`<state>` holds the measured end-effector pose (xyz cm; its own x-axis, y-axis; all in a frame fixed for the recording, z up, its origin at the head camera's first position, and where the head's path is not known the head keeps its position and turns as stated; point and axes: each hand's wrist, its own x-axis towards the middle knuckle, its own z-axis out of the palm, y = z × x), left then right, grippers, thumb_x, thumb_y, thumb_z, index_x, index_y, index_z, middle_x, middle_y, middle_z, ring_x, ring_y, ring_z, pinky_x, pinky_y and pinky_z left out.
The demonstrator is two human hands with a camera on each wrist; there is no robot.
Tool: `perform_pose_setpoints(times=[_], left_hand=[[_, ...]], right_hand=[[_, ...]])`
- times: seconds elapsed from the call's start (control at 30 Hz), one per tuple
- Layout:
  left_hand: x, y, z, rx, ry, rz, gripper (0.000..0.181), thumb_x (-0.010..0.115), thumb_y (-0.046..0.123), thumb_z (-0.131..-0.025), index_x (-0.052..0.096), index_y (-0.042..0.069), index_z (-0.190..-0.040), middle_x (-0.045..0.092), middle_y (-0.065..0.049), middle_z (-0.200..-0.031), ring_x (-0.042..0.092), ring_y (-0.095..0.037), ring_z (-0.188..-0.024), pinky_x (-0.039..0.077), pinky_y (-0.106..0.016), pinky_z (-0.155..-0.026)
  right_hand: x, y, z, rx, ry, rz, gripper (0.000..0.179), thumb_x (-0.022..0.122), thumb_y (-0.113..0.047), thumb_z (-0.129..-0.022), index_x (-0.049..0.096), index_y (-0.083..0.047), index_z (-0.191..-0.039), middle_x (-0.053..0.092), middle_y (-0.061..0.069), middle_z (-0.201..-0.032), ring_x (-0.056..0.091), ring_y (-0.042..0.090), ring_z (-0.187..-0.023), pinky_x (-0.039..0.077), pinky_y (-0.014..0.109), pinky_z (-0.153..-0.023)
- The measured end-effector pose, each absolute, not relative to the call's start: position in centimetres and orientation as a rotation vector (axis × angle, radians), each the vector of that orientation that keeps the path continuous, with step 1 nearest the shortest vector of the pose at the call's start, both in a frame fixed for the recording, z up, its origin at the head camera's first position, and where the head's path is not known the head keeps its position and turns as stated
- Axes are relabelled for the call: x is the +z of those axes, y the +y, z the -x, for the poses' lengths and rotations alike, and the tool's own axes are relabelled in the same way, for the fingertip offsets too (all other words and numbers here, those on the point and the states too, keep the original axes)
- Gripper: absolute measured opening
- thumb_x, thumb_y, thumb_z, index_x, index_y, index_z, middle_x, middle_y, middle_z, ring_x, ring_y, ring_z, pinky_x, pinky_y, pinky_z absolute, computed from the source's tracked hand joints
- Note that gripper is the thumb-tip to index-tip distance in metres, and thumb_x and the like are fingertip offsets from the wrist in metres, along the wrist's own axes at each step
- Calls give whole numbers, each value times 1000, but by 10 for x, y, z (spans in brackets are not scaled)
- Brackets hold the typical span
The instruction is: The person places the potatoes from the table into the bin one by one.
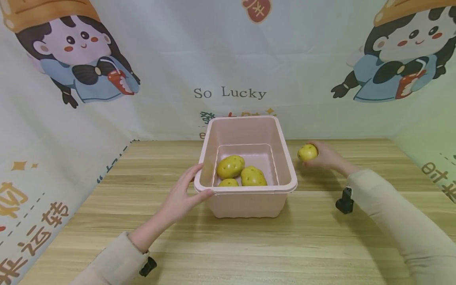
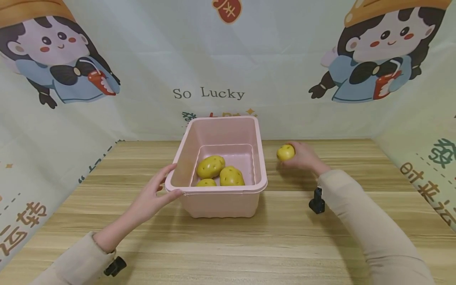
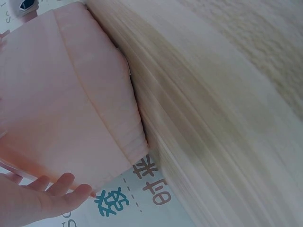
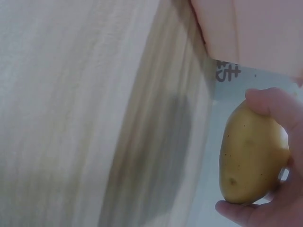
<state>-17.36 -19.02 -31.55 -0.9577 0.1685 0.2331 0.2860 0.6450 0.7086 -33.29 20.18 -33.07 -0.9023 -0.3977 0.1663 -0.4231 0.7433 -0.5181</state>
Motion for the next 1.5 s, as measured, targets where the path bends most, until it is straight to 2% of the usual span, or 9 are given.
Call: perform_pose_setpoints(times=[0.33, 0.63, 1.5], left_hand=[[-315, -190, 173, -1218, -2718, 373, 76, 66, 38, -81, 29, 14, -143, 30, -10, -147, 39, -32, -125, 33, -56, -100], [-315, -190, 174, -1209, -2723, 373, 76, 66, 40, -81, 29, 15, -143, 29, -9, -147, 39, -32, -125, 33, -56, -100], [-315, -190, 174, -1219, -2728, 357, 77, 67, 39, -81, 28, 15, -143, 29, -10, -147, 39, -33, -125, 33, -57, -99]], right_hand=[[-315, 203, 334, 852, -2926, -693, 65, 68, -15, -74, 40, 14, -126, 50, 32, -113, 49, 39, -96, 43, 48, -79], [-304, 201, 335, 806, -2943, -680, 70, 69, -19, -74, 38, 14, -128, 48, 34, -118, 48, 43, -103, 41, 53, -84], [-267, 200, 336, 786, -2942, -714, 72, 69, -20, -75, 35, 12, -130, 50, 30, -115, 49, 36, -96, 42, 44, -78]])
